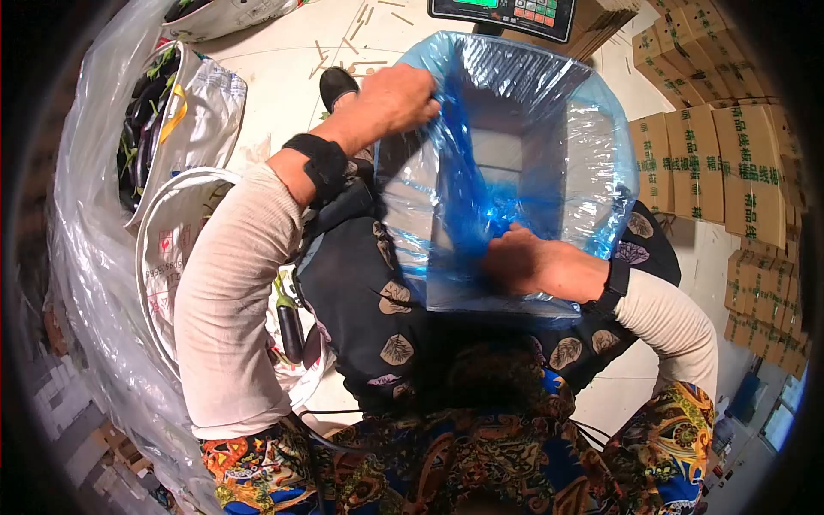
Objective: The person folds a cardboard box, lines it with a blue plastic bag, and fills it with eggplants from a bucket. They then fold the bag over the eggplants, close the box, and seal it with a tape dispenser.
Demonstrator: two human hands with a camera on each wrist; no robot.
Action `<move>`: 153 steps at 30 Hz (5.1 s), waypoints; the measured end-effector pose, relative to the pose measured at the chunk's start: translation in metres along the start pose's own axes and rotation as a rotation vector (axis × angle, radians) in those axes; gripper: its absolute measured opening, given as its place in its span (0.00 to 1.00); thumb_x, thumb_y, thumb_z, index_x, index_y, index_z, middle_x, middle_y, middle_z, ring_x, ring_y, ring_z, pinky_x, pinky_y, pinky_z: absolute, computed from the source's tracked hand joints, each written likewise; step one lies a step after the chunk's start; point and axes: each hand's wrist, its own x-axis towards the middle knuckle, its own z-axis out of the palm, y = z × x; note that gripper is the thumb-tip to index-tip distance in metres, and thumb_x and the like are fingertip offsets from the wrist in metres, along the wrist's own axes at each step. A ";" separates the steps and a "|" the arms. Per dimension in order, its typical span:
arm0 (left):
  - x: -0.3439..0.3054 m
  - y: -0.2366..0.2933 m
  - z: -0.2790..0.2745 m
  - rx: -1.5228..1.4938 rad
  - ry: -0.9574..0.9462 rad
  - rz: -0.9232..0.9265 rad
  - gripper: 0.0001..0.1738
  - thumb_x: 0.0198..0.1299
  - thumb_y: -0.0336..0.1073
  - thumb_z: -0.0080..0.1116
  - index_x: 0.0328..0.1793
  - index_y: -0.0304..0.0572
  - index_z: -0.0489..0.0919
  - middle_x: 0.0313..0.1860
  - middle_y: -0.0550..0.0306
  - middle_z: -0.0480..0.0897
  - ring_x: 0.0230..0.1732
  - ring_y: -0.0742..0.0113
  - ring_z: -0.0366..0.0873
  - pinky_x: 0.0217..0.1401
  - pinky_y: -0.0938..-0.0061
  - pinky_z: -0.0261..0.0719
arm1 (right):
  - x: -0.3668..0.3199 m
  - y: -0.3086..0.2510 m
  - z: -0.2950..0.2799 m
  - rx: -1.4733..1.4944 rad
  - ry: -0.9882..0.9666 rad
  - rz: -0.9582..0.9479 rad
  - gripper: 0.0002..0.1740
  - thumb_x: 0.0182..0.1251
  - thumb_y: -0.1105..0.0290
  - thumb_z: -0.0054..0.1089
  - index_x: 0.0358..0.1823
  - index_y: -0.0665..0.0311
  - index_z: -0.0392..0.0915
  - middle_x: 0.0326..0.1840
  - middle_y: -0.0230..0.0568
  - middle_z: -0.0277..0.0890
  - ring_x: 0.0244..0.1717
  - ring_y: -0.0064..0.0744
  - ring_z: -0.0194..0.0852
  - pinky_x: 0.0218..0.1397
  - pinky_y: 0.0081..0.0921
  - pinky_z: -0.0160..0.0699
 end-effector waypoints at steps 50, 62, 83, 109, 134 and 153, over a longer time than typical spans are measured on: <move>-0.439 0.054 0.145 -1.041 -0.197 -0.547 0.18 0.57 0.39 0.64 0.50 0.35 0.79 0.34 0.40 0.81 0.33 0.49 0.81 0.37 0.64 0.76 | 0.076 0.070 0.055 0.359 0.074 0.261 0.21 0.72 0.64 0.44 0.63 0.60 0.73 0.64 0.42 0.71 0.64 0.40 0.69 0.67 0.34 0.66; -0.383 -0.013 0.113 -1.256 -0.038 -0.776 0.20 0.66 0.38 0.57 0.58 0.31 0.75 0.41 0.54 0.83 0.45 0.72 0.78 0.51 0.77 0.74 | 0.092 0.101 -0.010 0.178 0.006 0.347 0.22 0.52 0.59 0.70 0.47 0.61 0.82 0.51 0.51 0.79 0.57 0.48 0.76 0.56 0.42 0.75; -0.099 0.037 -0.046 -0.102 0.184 0.370 0.14 0.54 0.28 0.59 0.48 0.39 0.78 0.31 0.48 0.79 0.35 0.46 0.81 0.40 0.56 0.78 | 0.051 0.041 0.017 0.722 0.439 -0.385 0.17 0.69 0.68 0.48 0.56 0.65 0.74 0.52 0.50 0.76 0.56 0.46 0.74 0.59 0.34 0.73; 0.150 0.112 0.147 -1.082 -0.071 -0.241 0.16 0.55 0.42 0.57 0.26 0.37 0.86 0.34 0.41 0.86 0.49 0.52 0.84 0.59 0.64 0.77 | 0.059 0.071 0.101 0.695 0.667 -0.462 0.07 0.61 0.74 0.51 0.38 0.66 0.76 0.43 0.47 0.75 0.47 0.44 0.74 0.54 0.34 0.73; -0.152 -0.042 0.000 -1.081 0.228 -0.485 0.20 0.62 0.40 0.57 0.53 0.30 0.80 0.40 0.56 0.83 0.42 0.72 0.78 0.47 0.78 0.73 | 0.118 0.151 0.031 0.263 0.094 0.424 0.16 0.53 0.71 0.64 0.46 0.61 0.81 0.47 0.47 0.81 0.50 0.49 0.81 0.47 0.43 0.79; -0.397 -0.033 0.240 -1.200 0.203 -1.008 0.09 0.63 0.33 0.56 0.44 0.35 0.80 0.33 0.64 0.79 0.37 0.76 0.73 0.43 0.79 0.71 | -0.037 -0.036 -0.066 0.262 0.147 -0.027 0.26 0.52 0.72 0.62 0.54 0.72 0.71 0.30 0.58 0.75 0.41 0.60 0.74 0.45 0.46 0.69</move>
